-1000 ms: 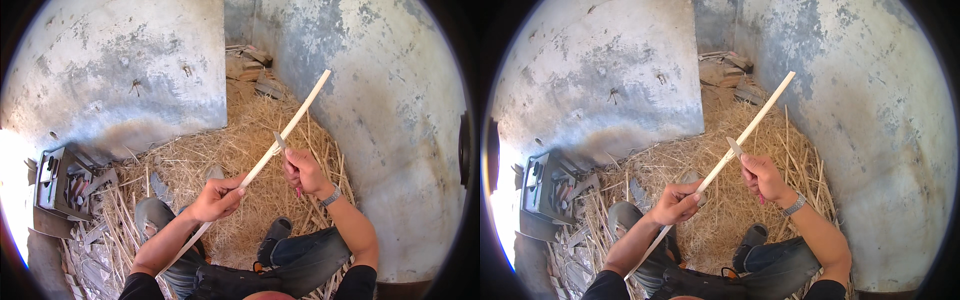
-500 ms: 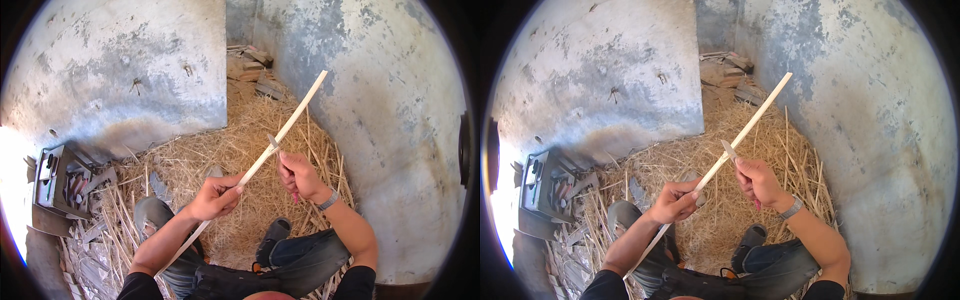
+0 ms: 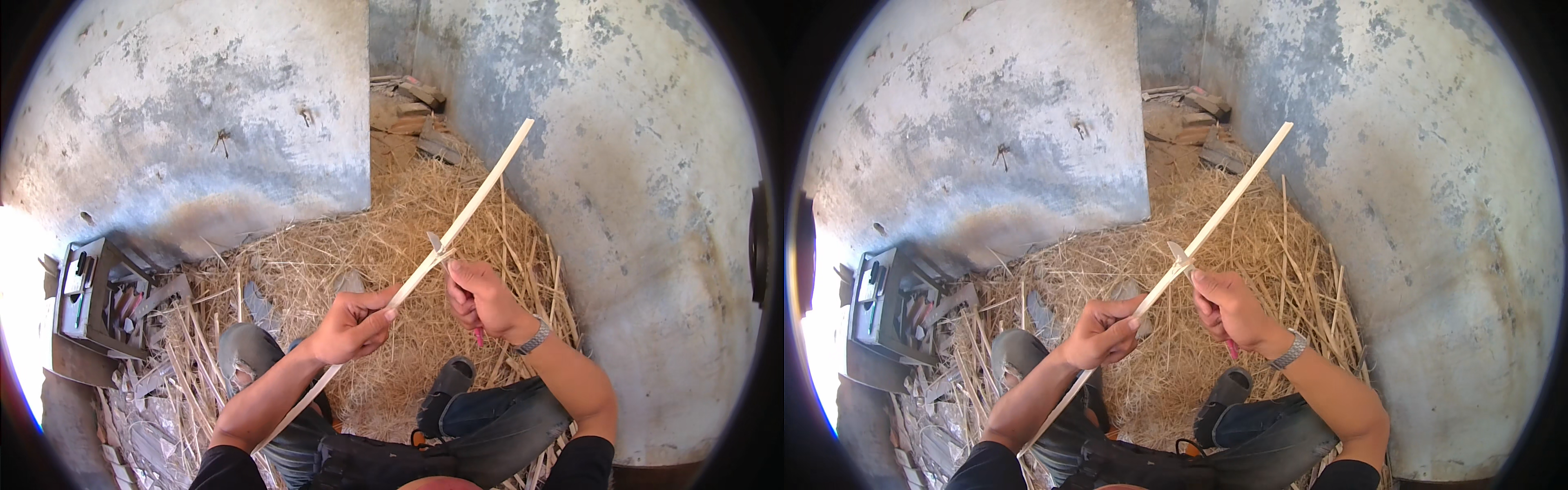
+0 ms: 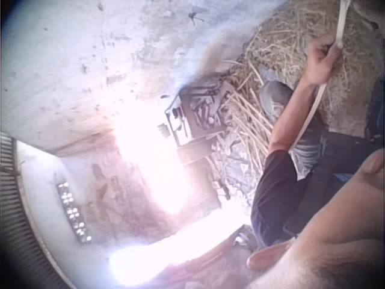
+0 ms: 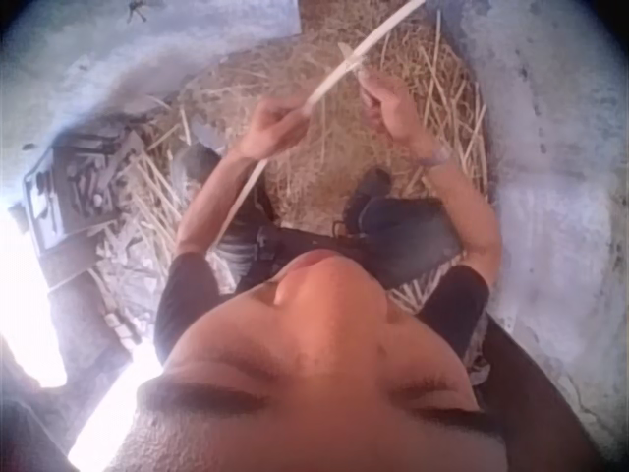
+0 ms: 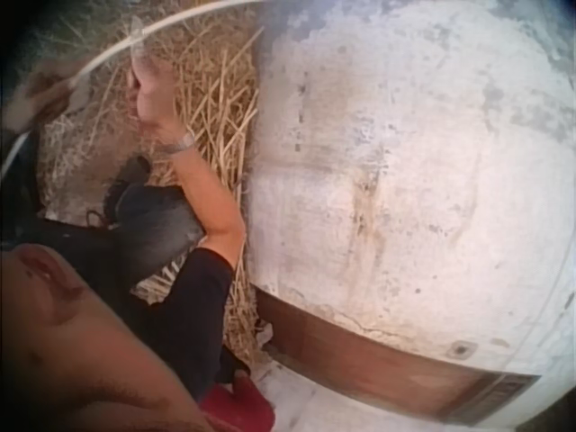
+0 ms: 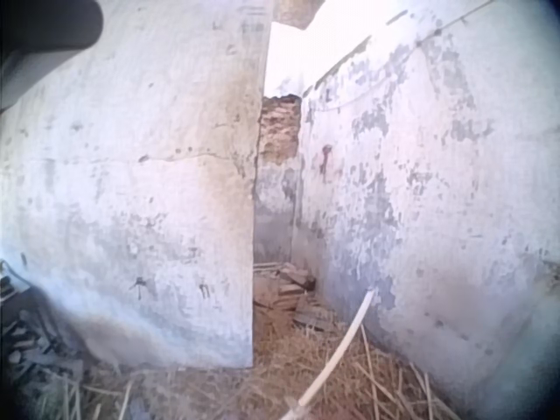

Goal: The person whittles a thin wooden stick with a knife, peeling off long shavings while holding the stick in the left hand and the tool in the right.

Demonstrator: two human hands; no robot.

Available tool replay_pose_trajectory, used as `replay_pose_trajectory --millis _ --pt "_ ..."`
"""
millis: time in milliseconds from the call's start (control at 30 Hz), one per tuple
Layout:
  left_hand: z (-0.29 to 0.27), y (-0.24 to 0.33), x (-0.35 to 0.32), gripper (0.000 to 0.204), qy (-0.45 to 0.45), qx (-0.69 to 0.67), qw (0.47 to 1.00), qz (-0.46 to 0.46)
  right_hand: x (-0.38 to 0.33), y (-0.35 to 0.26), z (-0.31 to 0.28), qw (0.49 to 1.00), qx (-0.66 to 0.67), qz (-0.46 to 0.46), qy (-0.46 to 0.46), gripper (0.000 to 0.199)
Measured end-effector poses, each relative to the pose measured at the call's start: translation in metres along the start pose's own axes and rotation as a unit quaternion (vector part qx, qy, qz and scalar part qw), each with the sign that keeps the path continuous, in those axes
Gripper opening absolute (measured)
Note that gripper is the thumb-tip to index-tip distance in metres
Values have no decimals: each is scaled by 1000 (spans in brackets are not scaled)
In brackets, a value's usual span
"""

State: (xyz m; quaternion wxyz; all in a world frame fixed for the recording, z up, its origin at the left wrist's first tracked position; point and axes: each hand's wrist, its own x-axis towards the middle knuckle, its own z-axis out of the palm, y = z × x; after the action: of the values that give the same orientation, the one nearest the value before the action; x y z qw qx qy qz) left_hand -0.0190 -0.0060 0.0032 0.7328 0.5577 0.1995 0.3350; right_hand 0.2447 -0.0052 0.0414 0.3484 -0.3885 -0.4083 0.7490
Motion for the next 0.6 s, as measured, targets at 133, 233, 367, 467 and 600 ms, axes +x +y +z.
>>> replay_pose_trajectory --millis 133,233,367,467,600 --pt "2 0 2 43 16 -1 1000 -12 1 -5 3 1000 6 11 10 46" --pt "6 -1 6 44 25 52 998 16 7 9 16 791 -476 -318 216 43" --pt "3 -4 5 44 22 32 999 18 10 27 23 850 -386 -309 185 41" --pt "0 -2 1 45 11 11 1000 5 1 14 11 968 -197 -141 67 41" --pt "0 0 -3 46 -8 -8 1000 11 -5 -4 6 998 -31 26 -52 40"
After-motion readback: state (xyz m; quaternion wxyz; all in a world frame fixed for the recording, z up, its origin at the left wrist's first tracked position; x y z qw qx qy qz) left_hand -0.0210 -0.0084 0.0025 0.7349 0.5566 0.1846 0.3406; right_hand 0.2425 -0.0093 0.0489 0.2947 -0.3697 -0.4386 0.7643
